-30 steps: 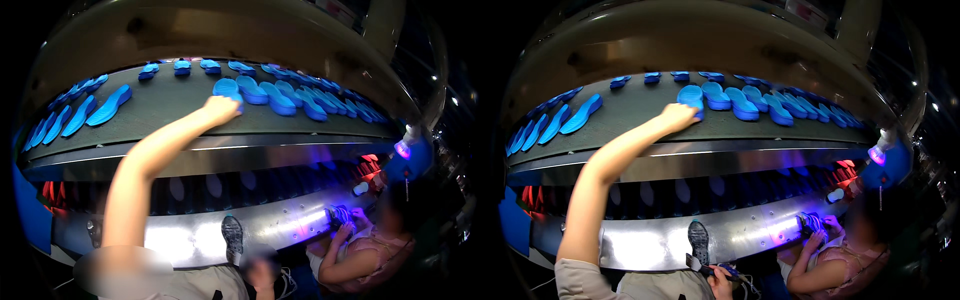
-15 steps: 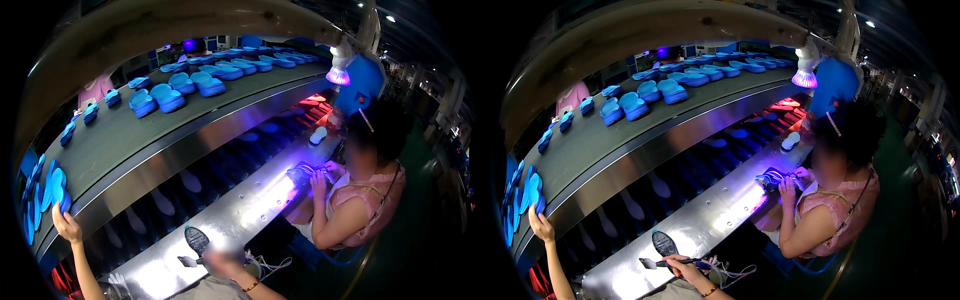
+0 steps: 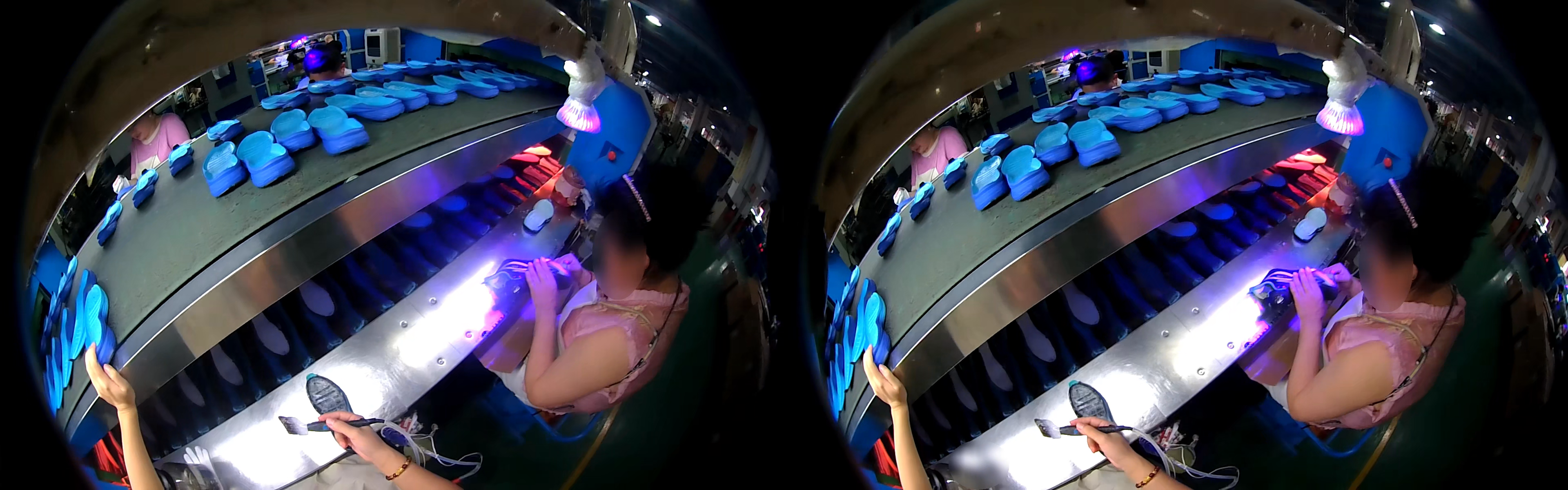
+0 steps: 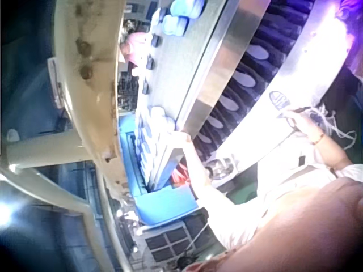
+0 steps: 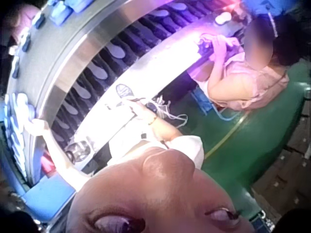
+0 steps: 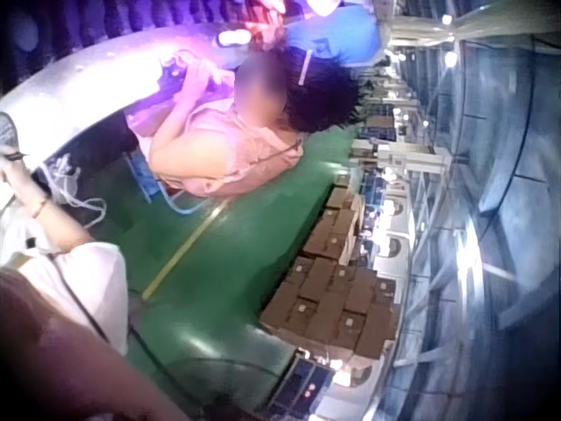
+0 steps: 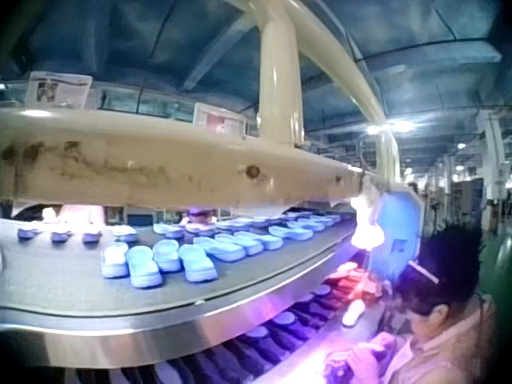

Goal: The person applies adhesive to blue shoe soles using a brush, then places each sole onto an upper conveyor belt.

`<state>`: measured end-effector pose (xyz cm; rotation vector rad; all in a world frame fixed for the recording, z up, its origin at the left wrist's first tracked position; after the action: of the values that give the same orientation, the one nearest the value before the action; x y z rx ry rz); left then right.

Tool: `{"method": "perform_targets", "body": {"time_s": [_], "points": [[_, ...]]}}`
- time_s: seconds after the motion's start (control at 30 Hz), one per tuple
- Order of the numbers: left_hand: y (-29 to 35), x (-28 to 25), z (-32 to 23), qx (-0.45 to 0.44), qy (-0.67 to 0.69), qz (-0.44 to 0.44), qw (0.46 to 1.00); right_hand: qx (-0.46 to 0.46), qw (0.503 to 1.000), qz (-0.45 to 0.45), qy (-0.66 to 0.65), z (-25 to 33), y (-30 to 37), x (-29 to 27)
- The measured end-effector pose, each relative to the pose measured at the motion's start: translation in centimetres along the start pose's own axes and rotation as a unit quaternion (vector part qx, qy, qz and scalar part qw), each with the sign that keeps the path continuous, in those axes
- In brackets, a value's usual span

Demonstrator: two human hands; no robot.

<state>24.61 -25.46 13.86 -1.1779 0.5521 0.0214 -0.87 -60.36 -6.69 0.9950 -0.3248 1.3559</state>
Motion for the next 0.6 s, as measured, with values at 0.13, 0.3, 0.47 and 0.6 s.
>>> {"method": "perform_targets", "body": {"time_s": [0.13,0.3,0.47,0.6], "points": [[-0.7,-0.4,-0.9,-0.011,0.008,-0.003,1.000,-0.002,1.000,0.006,0.026,0.2,0.0,0.6],[-1.6,-0.6,-2.4,-0.013,0.017,-0.017,1.000,-0.002,0.998,0.010,0.065,-0.3,-0.3,1.2],[-2.1,-1.1,-3.1,-0.015,0.032,-0.025,0.999,-0.042,0.993,-0.011,0.108,-0.9,0.3,2.9],[-2.1,-1.9,-3.3,-0.015,0.046,-0.030,0.998,-0.083,0.990,-0.044,0.105,-1.7,1.2,4.6]]}}
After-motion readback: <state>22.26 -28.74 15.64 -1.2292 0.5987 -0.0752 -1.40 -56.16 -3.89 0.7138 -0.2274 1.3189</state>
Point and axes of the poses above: each hand's wrist, its own y-axis away from the middle knuckle, its own x-axis out of the palm, z = x × y, the point moved 3 cm from there along -y, towards the middle knuckle, and after that the axes turned 6 degrees about x, right-handed, at the moved point
